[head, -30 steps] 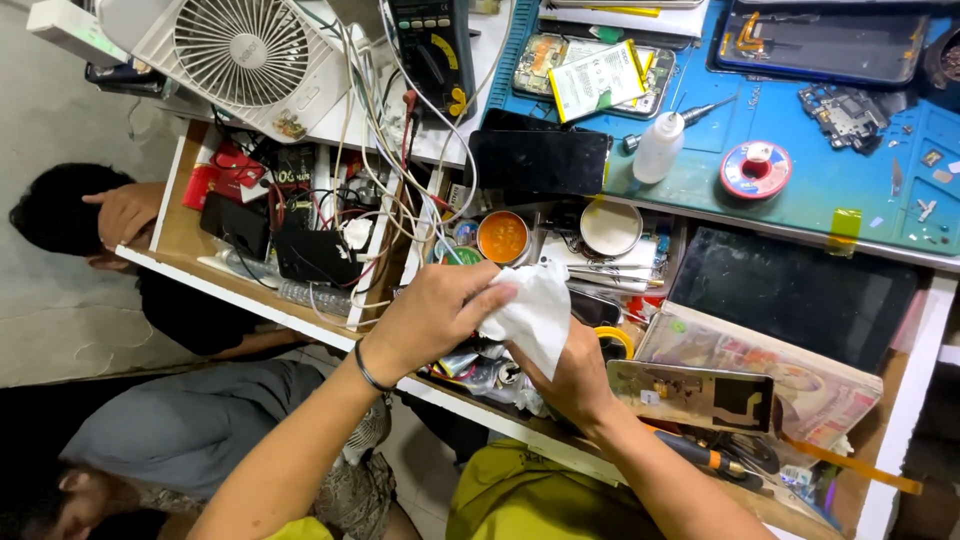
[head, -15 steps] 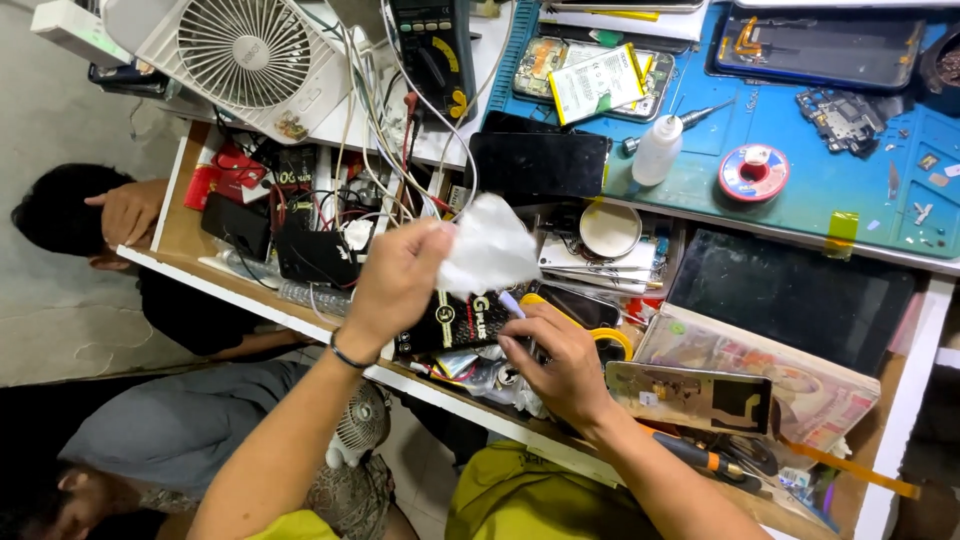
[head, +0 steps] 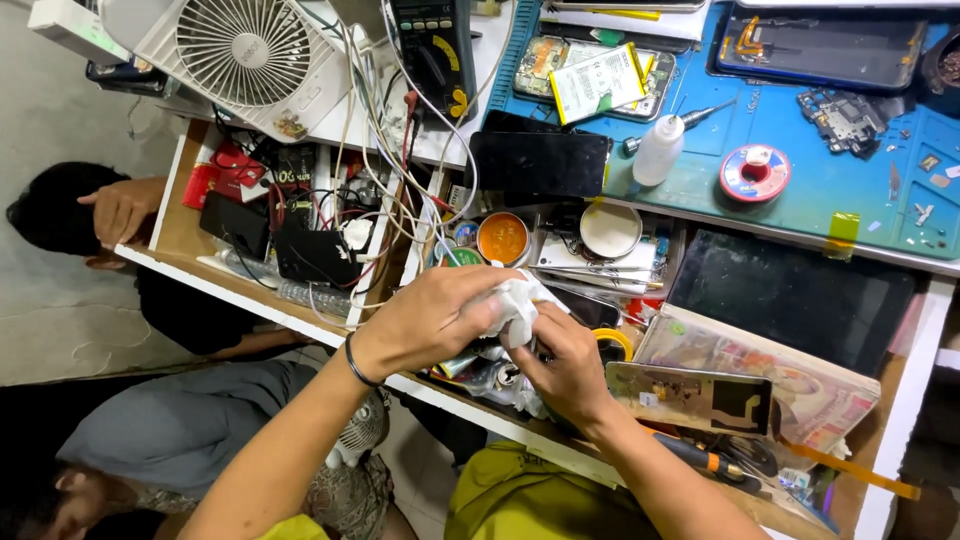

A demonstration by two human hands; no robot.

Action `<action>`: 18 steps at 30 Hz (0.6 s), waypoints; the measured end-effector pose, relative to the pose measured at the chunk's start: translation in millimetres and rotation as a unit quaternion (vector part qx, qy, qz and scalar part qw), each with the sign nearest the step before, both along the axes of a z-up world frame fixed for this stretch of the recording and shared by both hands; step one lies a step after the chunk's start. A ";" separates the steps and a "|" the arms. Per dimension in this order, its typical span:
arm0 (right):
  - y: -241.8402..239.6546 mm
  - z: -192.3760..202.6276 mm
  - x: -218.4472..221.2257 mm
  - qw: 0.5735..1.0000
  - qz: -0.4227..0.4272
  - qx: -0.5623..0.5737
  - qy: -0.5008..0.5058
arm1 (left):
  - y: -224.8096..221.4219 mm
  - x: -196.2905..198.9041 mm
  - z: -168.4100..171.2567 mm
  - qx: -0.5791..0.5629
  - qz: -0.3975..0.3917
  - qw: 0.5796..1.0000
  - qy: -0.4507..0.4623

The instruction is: The person is preparing wires and electronic components for mobile phone repair on a workbench, using tweezers and a magnifying glass.

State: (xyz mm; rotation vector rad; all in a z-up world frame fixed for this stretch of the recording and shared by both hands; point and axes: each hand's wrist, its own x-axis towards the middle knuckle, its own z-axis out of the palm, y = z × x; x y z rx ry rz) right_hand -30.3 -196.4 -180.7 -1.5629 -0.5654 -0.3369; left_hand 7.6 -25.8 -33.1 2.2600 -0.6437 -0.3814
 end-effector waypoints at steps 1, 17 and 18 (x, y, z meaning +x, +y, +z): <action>-0.4 -1.1 0.0 1.000 -0.002 -0.014 -0.020 | -1.3 0.1 -0.1 0.001 0.013 0.999 0.044; -3.9 -9.1 3.4 0.977 0.084 0.114 0.157 | 100.0 8.7 -41.6 0.087 0.238 0.941 -0.224; -5.1 -12.5 6.0 0.963 0.090 0.163 0.197 | 105.3 1.1 -44.2 0.074 0.229 0.951 -0.193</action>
